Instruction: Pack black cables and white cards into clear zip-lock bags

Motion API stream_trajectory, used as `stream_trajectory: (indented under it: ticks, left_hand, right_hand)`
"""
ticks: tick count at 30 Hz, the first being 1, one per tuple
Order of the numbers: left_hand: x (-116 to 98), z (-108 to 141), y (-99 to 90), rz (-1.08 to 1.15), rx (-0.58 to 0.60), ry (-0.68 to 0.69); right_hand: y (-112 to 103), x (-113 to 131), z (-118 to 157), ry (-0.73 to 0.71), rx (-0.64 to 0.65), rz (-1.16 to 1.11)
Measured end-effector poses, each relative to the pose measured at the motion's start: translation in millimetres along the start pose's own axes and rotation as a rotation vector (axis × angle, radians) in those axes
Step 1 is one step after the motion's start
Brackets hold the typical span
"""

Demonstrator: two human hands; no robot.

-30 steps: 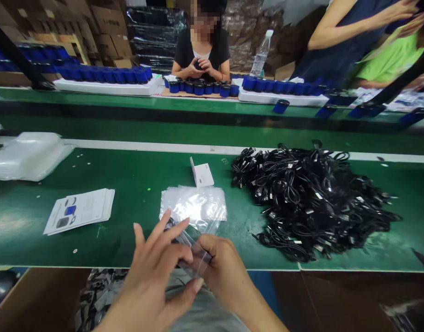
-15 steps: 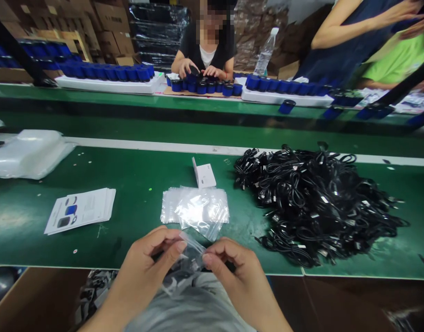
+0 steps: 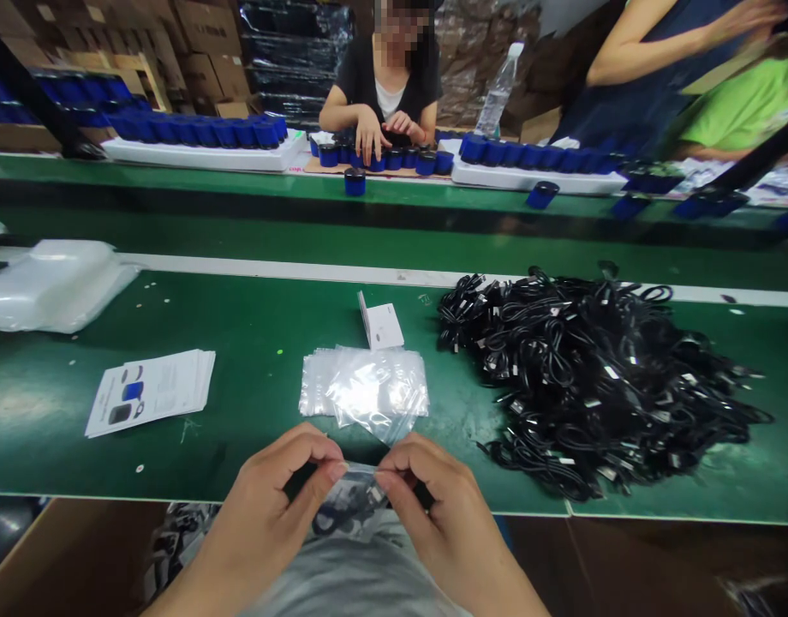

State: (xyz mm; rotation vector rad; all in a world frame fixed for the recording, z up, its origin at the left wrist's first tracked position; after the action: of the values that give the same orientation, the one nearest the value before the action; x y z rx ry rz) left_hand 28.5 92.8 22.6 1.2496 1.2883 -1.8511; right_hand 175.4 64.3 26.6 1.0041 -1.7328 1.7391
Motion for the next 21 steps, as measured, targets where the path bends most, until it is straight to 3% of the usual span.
stream_trajectory:
  ticks: [4,14,18,21]
  left_hand:
    - [-0.1,2.6,10.4,0.033,0.125,-0.056]
    - [1.1,5.3,6.6,-0.027,0.114,-0.057]
    - [7.5,21.2,-12.3,-0.085,0.032,-0.040]
    - [29.4,43.1,-50.4,-0.111,-0.112,-0.044]
  right_hand:
    - [1.9,7.6,0.9,-0.052,-0.013,-0.018]
    - [18.0,10.4,4.3,-0.042,-0.054,0.055]
    - [13.4,9.3,0.3,-0.065,0.003,0.126]
    - [-6.1,4.2,-6.5,-0.148,-0.104,0.490]
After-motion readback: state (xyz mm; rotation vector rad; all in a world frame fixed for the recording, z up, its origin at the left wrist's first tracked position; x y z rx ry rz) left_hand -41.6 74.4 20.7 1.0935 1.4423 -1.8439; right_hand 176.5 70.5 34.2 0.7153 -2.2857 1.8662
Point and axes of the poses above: each hand's wrist, its own z-axis away from the middle knuckle, its own y-axis out of the palm, x = y × z, the point moved 8 cm from there along -z, towards the middle knuckle, and after that the axes turned 14 degrees about z, right-handed, at the moved point
